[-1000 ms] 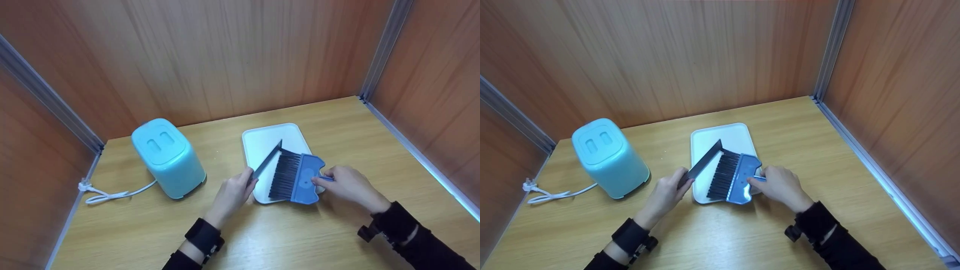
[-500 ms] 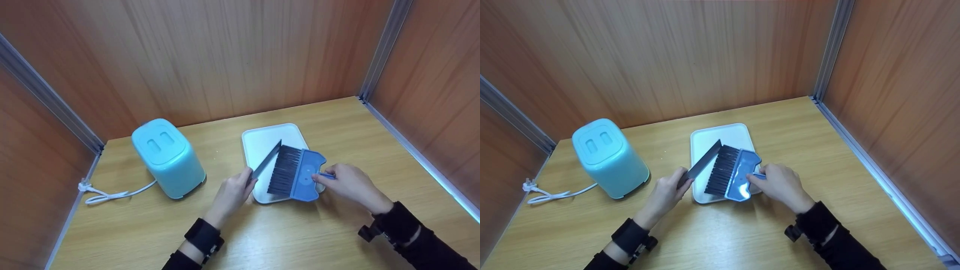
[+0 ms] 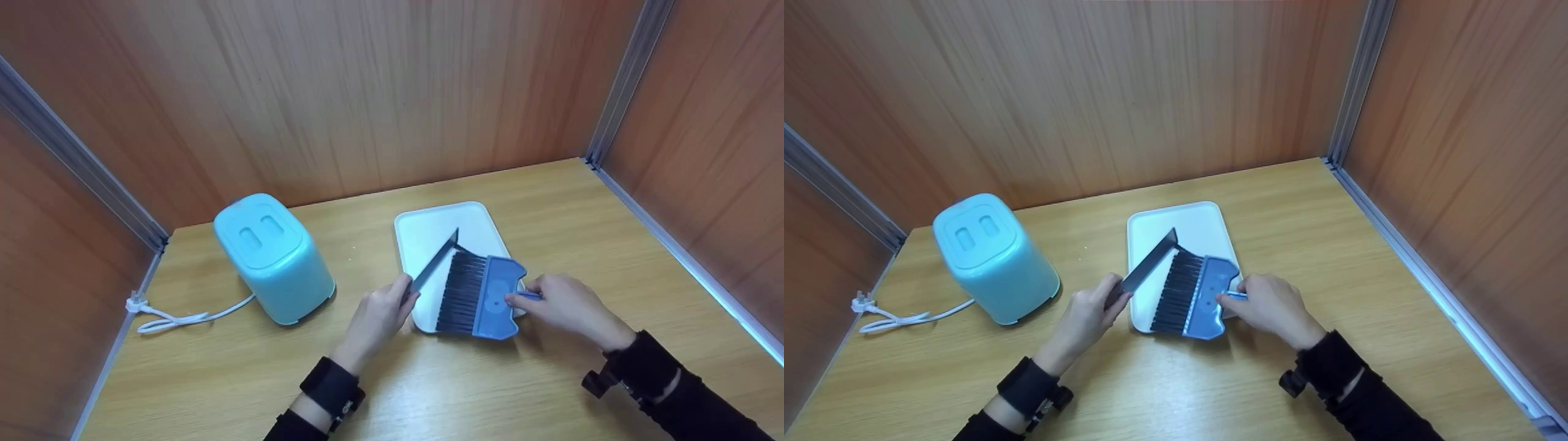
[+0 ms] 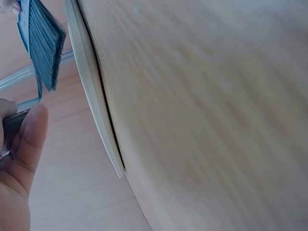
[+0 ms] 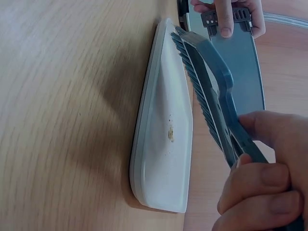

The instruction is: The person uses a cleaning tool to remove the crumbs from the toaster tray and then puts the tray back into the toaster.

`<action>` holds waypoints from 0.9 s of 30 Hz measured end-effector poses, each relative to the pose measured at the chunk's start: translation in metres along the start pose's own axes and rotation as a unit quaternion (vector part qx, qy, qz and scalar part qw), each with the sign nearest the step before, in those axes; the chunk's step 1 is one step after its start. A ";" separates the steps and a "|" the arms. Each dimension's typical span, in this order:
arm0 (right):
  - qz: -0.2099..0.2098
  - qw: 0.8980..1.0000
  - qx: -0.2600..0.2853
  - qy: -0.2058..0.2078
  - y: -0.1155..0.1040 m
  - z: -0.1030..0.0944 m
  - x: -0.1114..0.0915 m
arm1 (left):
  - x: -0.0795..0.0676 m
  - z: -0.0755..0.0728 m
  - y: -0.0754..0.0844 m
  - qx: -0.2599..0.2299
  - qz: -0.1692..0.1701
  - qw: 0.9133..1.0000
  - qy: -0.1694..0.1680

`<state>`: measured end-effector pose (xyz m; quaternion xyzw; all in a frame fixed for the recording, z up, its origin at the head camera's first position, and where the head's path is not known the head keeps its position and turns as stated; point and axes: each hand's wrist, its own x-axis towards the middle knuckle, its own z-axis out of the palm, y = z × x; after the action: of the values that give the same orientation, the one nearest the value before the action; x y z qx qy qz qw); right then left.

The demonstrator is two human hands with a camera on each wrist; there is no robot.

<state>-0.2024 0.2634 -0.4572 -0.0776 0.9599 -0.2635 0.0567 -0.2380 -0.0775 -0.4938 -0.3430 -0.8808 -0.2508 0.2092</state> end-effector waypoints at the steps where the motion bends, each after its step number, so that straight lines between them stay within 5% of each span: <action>1: 0.000 1.000 0.002 -0.004 0.000 0.000 -0.001 | 0.000 0.000 0.000 0.000 0.001 1.000 0.002; 5: -0.002 1.000 0.004 -0.008 -0.004 -0.002 -0.003 | -0.001 0.000 -0.001 0.002 0.000 1.000 0.006; 13: 0.002 0.998 -0.016 0.059 -0.011 -0.008 -0.003 | 0.000 0.000 -0.001 -0.006 -0.008 1.000 0.002; 27: 0.022 0.999 -0.033 0.034 -0.003 0.001 0.003 | 0.001 -0.001 0.000 -0.009 -0.016 1.000 -0.014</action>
<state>-0.2048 0.2596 -0.4565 -0.0489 0.9710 -0.2324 0.0269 -0.2386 -0.0780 -0.4928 -0.3339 -0.8868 -0.2573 0.1892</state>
